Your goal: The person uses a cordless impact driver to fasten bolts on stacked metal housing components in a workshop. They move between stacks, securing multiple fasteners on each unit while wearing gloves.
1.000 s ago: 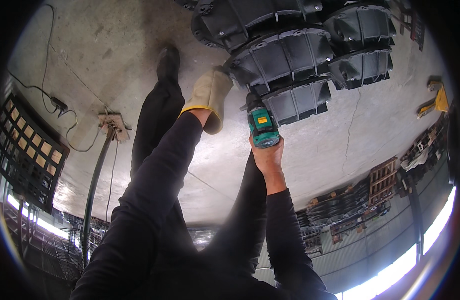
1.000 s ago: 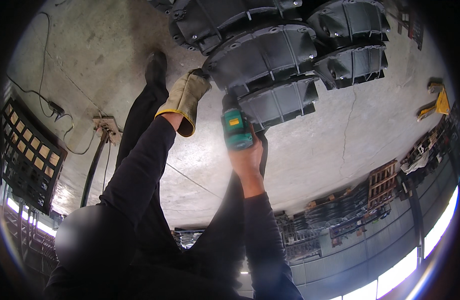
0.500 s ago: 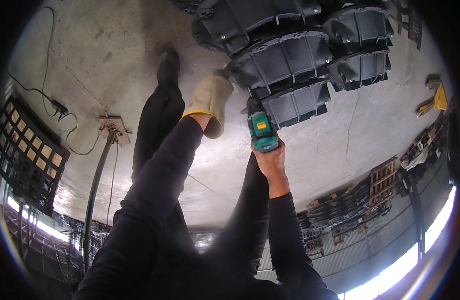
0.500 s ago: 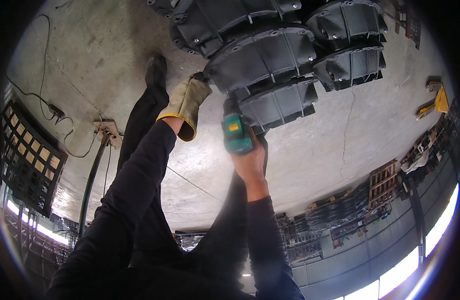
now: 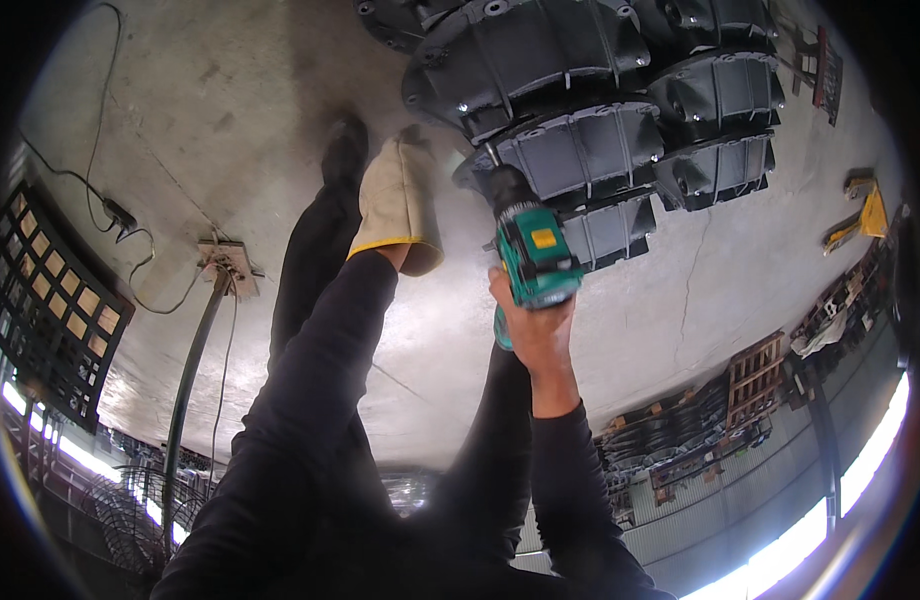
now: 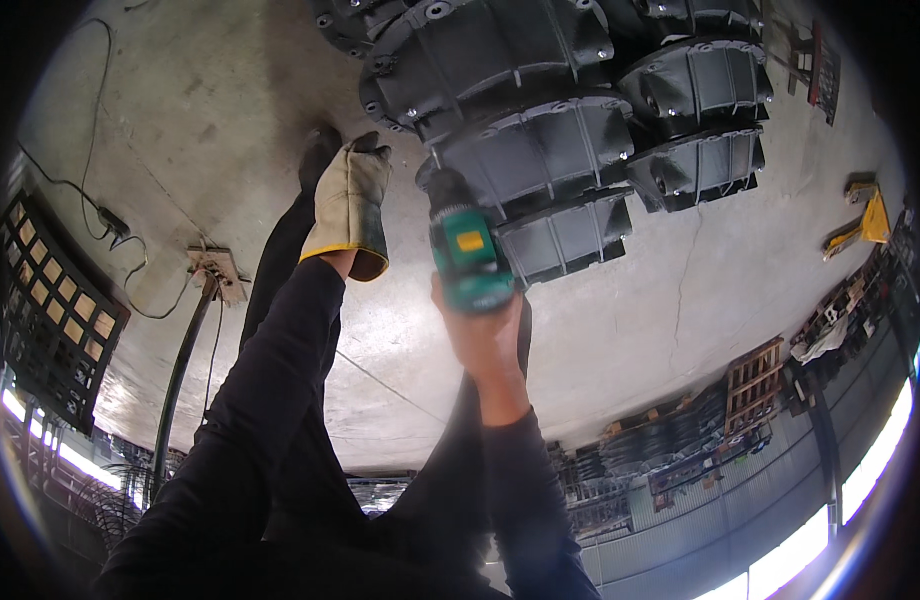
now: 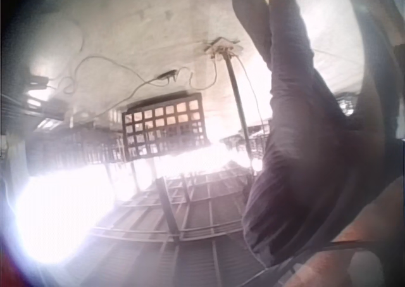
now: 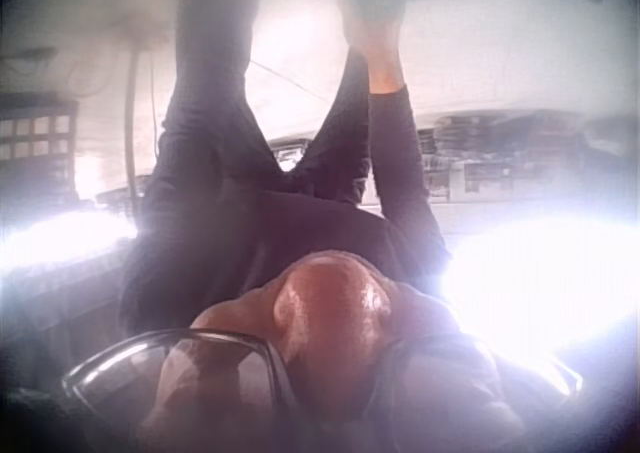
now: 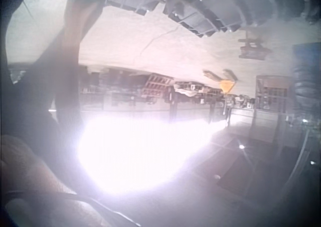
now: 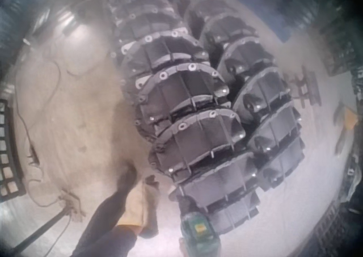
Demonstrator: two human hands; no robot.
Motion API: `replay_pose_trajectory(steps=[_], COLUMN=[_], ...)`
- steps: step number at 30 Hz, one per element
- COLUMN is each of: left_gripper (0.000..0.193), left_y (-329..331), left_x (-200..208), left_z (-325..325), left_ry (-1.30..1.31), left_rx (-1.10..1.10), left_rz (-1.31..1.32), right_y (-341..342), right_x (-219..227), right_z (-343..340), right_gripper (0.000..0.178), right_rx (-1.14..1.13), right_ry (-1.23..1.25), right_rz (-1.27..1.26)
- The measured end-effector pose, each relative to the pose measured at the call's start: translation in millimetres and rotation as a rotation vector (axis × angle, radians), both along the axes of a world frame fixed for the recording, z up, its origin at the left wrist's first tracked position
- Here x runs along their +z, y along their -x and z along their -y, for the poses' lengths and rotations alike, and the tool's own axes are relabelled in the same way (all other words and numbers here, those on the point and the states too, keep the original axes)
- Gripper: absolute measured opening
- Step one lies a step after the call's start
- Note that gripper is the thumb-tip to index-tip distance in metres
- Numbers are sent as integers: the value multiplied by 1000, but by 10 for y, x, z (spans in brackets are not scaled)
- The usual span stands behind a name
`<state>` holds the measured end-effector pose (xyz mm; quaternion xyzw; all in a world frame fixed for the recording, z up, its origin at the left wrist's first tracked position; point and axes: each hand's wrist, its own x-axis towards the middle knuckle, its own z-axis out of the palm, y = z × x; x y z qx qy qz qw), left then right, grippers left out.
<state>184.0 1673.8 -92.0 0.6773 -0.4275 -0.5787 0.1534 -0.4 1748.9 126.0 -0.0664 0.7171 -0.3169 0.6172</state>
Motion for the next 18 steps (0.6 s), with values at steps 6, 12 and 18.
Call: replay_pose_trajectory(steps=[6, 12, 18], left_gripper=[35, 37, 40], left_y=[72, 160, 229], left_x=[169, 293, 201], left_z=[113, 344, 301], left_ry=[112, 141, 8], left_rx=[65, -9, 47], left_rz=[168, 353, 277], right_y=[-166, -250, -207], right_x=[-144, -184, -189], right_z=[487, 598, 726], right_gripper=[19, 19, 19], right_rx=[512, 440, 447], right_ry=[223, 74, -87], right_rz=[-443, -404, -376])
